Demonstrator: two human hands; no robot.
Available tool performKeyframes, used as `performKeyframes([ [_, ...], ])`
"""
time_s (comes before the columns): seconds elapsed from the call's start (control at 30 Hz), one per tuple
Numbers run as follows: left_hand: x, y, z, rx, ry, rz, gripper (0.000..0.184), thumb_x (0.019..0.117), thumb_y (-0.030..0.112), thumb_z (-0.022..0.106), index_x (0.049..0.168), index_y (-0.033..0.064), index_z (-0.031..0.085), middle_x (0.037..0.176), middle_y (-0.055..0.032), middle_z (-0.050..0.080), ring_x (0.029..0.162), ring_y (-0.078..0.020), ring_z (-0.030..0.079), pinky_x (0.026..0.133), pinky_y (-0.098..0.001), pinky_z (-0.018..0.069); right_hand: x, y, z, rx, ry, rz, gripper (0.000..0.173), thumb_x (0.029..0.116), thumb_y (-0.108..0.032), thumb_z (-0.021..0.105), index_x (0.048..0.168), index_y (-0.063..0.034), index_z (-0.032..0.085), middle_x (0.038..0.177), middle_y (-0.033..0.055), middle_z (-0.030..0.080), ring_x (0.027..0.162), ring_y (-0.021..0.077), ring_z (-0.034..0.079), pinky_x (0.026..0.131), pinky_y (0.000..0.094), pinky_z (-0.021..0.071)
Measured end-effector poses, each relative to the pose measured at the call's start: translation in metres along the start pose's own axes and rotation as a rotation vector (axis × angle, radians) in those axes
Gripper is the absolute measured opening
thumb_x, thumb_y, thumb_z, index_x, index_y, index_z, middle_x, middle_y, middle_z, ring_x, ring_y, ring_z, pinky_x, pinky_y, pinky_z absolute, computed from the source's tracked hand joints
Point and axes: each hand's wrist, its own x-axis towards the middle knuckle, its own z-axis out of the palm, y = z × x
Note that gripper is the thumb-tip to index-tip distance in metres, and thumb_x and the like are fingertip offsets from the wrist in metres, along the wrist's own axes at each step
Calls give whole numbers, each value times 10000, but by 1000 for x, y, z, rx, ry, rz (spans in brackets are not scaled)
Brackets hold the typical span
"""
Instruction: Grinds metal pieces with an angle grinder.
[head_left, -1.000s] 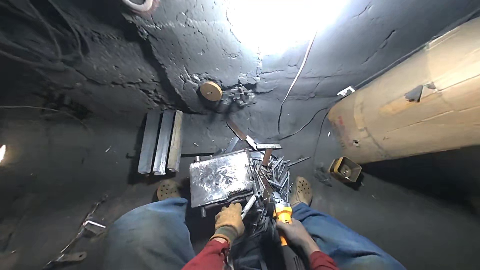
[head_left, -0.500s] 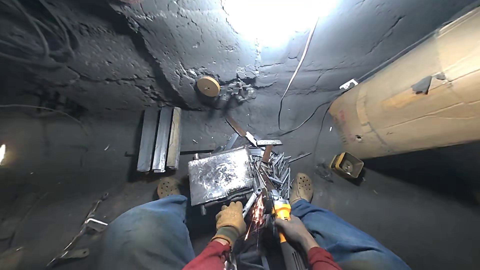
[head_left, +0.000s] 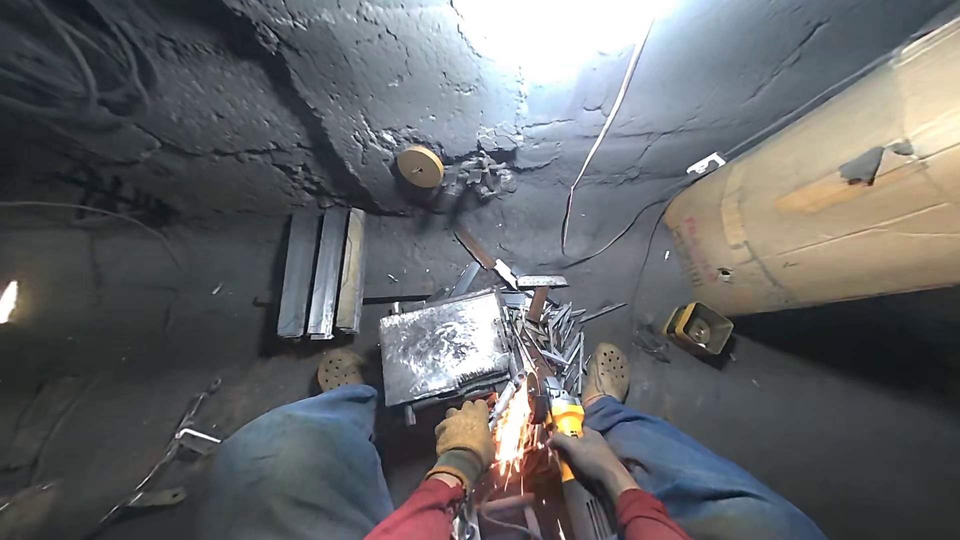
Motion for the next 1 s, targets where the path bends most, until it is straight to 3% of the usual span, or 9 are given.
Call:
performKeyframes([
  [0.33, 1, -1, -1, 14, -6, 9, 687, 792, 337, 786, 1414, 156, 556, 1439, -153, 585, 1324, -456, 538, 956, -683, 506, -10, -12, -1, 12, 51, 10, 641, 783, -482, 796, 1231, -48, 651, 1072, 129, 731, 1006, 256, 715, 917, 507, 575],
  [0.47, 2, -3, -1, -12, -13, 20, 653, 845, 306, 761, 1441, 153, 545, 1460, -163, 571, 1342, -460, 526, 985, -701, 485, -12, -18, -3, -26, 40, 20, 820, 806, -484, 807, 1419, -17, 527, 1228, 191, 684, 1150, 303, 668, 1011, 530, 527],
  [0.73, 10, -5, 3, 5, -8, 28, 695, 801, 326, 791, 1427, 141, 555, 1437, -164, 586, 1323, -456, 543, 974, -694, 500, -4, -16, -1, -58, 65, 25, 789, 764, -507, 816, 1348, -29, 587, 1159, 171, 709, 1082, 289, 696, 964, 527, 556],
  [0.83, 7, -5, 2, 7, -26, 24, 675, 844, 301, 764, 1455, 135, 530, 1467, -167, 565, 1354, -467, 515, 978, -701, 494, -6, -18, -3, -80, 51, 28, 796, 775, -513, 805, 1363, -27, 578, 1187, 174, 700, 1117, 298, 682, 986, 531, 541],
  [0.9, 8, -6, 2, 6, -10, 21, 707, 818, 322, 780, 1461, 152, 541, 1469, -149, 573, 1354, -452, 521, 976, -697, 494, -7, -20, -4, -104, 36, 34, 784, 794, -527, 791, 1353, -17, 586, 1196, 176, 698, 1131, 302, 676, 998, 535, 531],
  [1.0, 9, -7, 1, 21, -15, 42, 666, 847, 283, 756, 1457, 134, 531, 1464, -154, 574, 1355, -454, 521, 973, -689, 501, -9, -21, -3, -66, 48, 23, 740, 784, -486, 804, 1329, -31, 595, 1146, 163, 709, 1078, 289, 691, 957, 528, 549],
])
